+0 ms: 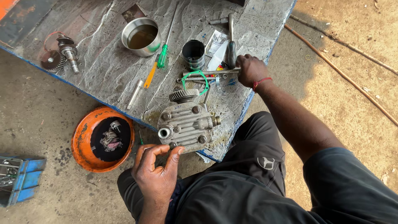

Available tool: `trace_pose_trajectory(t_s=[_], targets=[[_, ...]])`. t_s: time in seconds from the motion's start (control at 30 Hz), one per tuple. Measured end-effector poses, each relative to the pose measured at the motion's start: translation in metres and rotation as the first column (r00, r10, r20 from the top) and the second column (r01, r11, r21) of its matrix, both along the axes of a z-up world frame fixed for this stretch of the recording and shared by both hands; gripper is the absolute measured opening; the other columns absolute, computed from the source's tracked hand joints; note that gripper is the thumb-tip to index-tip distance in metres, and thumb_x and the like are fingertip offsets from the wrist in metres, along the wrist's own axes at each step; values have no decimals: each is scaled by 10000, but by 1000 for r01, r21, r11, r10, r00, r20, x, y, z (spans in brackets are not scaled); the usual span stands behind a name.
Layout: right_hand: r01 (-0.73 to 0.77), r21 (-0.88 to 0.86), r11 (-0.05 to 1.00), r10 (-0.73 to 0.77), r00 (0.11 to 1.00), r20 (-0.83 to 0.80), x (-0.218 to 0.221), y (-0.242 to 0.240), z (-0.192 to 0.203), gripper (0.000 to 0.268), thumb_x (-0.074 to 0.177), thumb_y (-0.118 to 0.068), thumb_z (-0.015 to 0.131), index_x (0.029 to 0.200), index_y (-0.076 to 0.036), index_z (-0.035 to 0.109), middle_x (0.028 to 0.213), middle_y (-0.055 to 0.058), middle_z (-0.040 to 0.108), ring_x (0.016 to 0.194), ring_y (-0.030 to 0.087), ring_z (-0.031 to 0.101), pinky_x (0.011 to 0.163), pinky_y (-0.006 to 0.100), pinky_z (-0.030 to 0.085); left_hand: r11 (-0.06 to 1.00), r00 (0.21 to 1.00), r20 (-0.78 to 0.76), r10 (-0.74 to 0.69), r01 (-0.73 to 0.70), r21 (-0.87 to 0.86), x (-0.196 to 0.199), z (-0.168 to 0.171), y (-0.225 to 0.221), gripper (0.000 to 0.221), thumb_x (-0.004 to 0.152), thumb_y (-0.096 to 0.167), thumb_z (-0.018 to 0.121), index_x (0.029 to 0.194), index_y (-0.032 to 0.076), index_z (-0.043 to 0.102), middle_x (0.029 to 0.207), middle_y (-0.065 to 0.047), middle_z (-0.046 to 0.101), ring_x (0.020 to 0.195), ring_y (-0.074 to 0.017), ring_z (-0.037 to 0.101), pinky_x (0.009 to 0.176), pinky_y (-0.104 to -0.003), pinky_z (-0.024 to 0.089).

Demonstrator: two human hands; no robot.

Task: The person assembles mechanical components on a workbench. They place a green gasket onto a metal housing, apply lubricant from a metal cup, and use a hammer to tap parts into place. The person handles gears, a cylindrical housing, and a metal cover, aligning and securing them together.

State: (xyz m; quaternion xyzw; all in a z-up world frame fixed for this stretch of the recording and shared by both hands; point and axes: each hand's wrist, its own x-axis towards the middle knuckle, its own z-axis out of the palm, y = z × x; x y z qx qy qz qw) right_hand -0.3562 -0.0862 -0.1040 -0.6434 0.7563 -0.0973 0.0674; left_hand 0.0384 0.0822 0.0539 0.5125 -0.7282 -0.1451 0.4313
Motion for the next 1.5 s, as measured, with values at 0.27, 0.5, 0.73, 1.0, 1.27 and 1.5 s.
trace_pose_trajectory(t_s=[0.27,0.5,0.73,1.0,1.27,1.5], targets=[[37,-46,998,-31,991,127,9,26,-12,82,976,-134,630,1036,-91,665,1068,167,632,958,350,658,836,475,557,1000,1000,31,2,-2,5,-5,3,4,200,835,80,831,976,14,706,950,-85,628,830,-207,678,657,-320,545],[41,-193,980,-16,991,131,71,8,-4,127,930,-225,665,1018,-141,702,1043,109,650,965,349,658,806,488,534,990,987,161,-13,35,-137,-4,1,3,212,847,97,826,1006,29,704,969,-66,631,917,-211,665,909,-441,558],[-332,-224,916,351,935,52,101,-4,9,271,916,-201,652,1180,-210,713,1112,103,661,1057,328,646,884,482,530,998,999,44,-10,12,-59,0,-4,4,238,801,107,867,980,42,724,980,-81,620,870,-217,656,692,-348,536],[-619,-33,785,594,766,-246,136,-35,18,431,837,-146,601,1230,-276,720,1194,145,615,1100,319,654,825,474,555,997,998,-13,-68,67,-49,5,-5,1,241,815,125,867,979,49,708,974,-73,606,858,-205,682,666,-326,561],[-360,-182,915,403,814,417,104,-16,87,148,933,-67,664,1072,-110,694,1099,72,685,785,171,699,717,313,606,994,991,-86,-107,104,-36,11,-15,-3,232,833,157,863,965,54,702,954,-69,593,803,-195,660,617,-344,539],[-154,-679,718,625,573,530,53,-4,167,82,1087,-28,648,1017,-63,623,999,3,701,868,54,651,755,223,575,991,985,-116,-129,123,-60,9,-15,-5,237,831,146,859,958,49,685,963,-72,580,845,-214,627,688,-355,529]])
